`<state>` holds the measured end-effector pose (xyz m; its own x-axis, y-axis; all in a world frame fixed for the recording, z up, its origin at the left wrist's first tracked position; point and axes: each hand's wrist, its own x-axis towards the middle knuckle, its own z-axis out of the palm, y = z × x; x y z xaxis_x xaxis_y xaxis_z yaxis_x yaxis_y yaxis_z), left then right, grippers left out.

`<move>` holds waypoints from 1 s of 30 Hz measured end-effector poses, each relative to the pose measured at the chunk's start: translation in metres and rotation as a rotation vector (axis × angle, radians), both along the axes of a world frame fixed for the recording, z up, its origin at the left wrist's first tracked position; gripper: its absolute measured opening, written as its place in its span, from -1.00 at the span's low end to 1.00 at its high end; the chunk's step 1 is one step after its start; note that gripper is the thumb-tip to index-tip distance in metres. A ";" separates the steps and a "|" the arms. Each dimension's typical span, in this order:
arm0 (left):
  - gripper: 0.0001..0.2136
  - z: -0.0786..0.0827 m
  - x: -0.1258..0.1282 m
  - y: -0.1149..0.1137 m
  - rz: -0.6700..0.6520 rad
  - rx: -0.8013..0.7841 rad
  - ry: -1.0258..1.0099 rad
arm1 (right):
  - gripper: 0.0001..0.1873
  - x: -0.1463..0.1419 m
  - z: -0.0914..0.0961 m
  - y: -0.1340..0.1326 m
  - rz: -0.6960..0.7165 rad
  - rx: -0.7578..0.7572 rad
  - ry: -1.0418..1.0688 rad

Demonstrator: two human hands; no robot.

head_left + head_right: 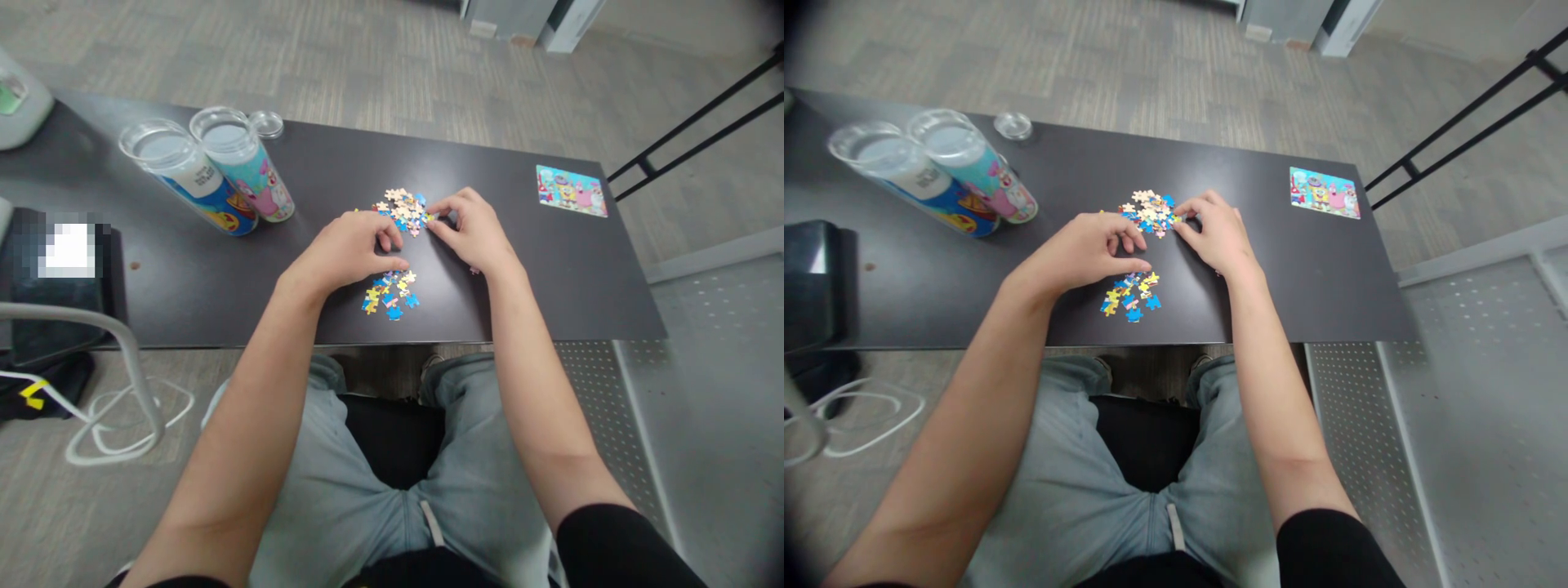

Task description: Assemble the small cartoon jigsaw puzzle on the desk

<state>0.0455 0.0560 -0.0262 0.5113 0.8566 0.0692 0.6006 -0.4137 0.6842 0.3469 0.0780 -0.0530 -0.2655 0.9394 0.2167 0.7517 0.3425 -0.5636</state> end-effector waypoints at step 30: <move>-0.89 -0.008 0.035 0.018 0.244 0.180 0.097 | -0.74 0.029 0.026 -0.025 0.038 -0.254 0.197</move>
